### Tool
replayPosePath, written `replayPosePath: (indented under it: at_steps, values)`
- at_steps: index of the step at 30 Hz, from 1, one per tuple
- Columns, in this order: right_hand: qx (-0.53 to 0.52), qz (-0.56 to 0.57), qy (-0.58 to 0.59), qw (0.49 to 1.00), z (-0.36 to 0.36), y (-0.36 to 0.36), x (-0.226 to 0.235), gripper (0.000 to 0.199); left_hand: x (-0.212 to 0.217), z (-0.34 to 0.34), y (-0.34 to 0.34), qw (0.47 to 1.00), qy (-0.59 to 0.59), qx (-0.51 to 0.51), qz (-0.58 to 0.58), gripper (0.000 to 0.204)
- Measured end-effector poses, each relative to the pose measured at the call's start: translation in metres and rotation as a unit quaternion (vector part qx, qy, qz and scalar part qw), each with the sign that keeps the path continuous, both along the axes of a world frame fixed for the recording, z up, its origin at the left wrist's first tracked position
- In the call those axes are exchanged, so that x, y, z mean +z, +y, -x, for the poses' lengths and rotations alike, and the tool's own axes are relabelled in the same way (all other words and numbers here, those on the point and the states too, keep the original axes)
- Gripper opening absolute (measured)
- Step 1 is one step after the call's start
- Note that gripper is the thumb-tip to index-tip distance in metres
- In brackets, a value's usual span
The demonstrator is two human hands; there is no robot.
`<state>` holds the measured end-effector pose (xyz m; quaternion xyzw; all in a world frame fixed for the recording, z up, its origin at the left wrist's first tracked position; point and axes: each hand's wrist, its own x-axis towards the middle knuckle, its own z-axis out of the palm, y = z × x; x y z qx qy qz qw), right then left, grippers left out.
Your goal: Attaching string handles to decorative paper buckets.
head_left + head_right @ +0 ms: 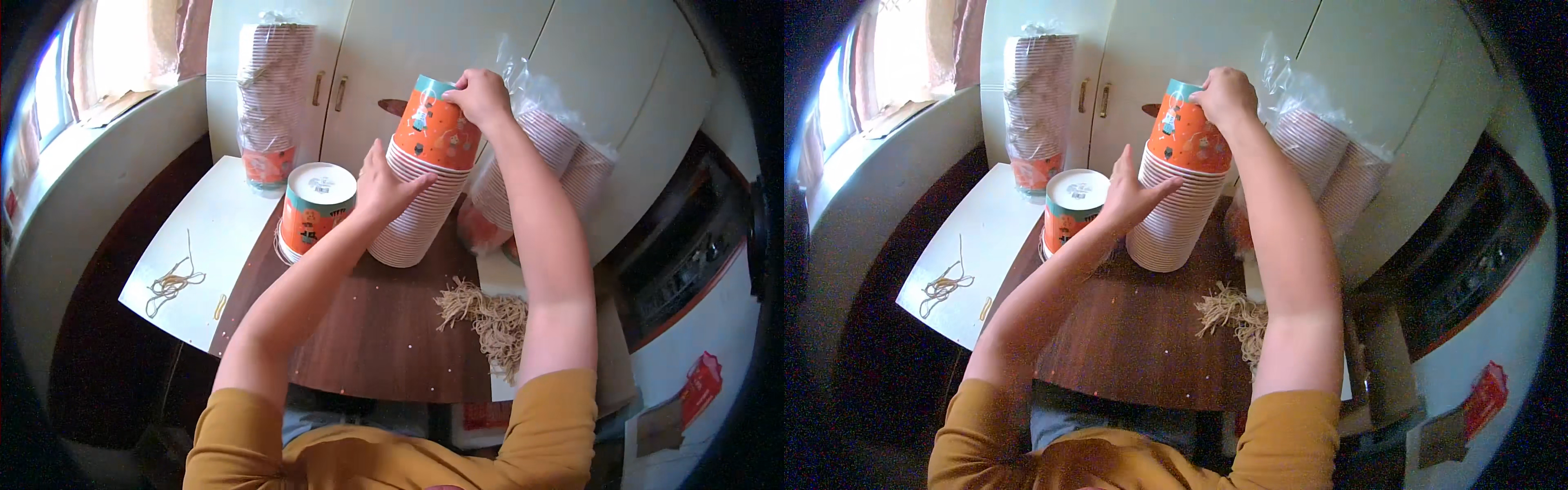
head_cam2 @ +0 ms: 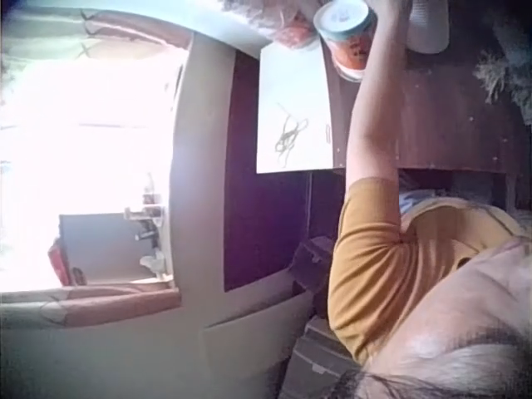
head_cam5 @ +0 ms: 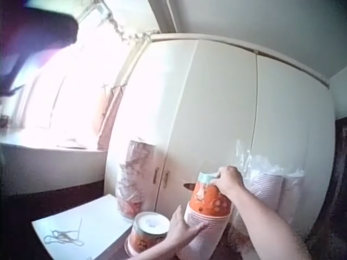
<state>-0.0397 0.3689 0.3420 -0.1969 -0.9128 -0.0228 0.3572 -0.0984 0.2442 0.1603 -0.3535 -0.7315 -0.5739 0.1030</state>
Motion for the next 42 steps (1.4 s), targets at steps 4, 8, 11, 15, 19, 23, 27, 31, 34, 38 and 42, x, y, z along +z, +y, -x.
replayPosePath:
  at_steps: [4, 8, 11, 15, 19, 23, 27, 31, 34, 38, 42]
  values:
    - [-0.04, 0.029, 0.022, 0.999, 0.003, -0.002, 0.008, 0.028, 0.015, 0.005, 0.032, 0.999, -0.024, 0.02, 0.041, 0.119]
    - [-0.061, 0.053, 0.054, 0.995, 0.0, -0.009, 0.022, 0.025, 0.015, 0.001, 0.04, 0.997, -0.028, 0.041, 0.051, 0.11]
    - [-0.041, 0.051, 0.087, 0.994, -0.005, -0.002, 0.038, 0.028, 0.021, -0.004, 0.034, 0.994, -0.038, 0.061, 0.084, 0.108]
    - [-0.009, -0.111, 0.247, 0.963, -0.05, -0.001, 0.09, 0.042, 0.012, 0.005, 0.035, 0.996, -0.032, 0.042, 0.078, 0.106]
    - [0.033, -0.158, 0.375, 0.913, -0.126, 0.009, 0.095, 0.025, -0.008, -0.002, 0.023, 0.985, 0.12, 0.05, -0.116, 0.083]
    - [0.197, 0.291, 0.379, 0.856, -0.188, -0.025, -0.052, 0.03, 0.004, -0.059, -0.051, 0.947, 0.089, -0.207, -0.229, 0.091]
    - [0.253, 0.557, 0.348, 0.71, -0.224, -0.064, -0.23, 0.037, 0.0, -0.107, -0.095, 0.941, 0.229, -0.222, -0.109, 0.093]
    - [0.269, 0.724, 0.282, 0.569, -0.228, -0.112, -0.31, 0.028, -0.032, -0.115, -0.137, 0.956, 0.189, -0.202, 0.096, 0.031]
    - [0.191, 0.684, 0.09, 0.698, -0.249, -0.092, -0.32, 0.019, -0.04, -0.117, -0.175, 0.958, 0.146, -0.164, 0.182, 0.02]
    - [-0.013, 0.385, 0.042, 0.922, -0.263, -0.029, -0.275, 0.012, -0.055, -0.125, -0.207, 0.942, 0.178, -0.118, 0.26, 0.02]
    - [-0.035, 0.301, -0.09, 0.949, -0.241, 0.043, -0.263, 0.019, -0.062, -0.132, -0.211, 0.925, 0.227, -0.139, 0.271, 0.017]
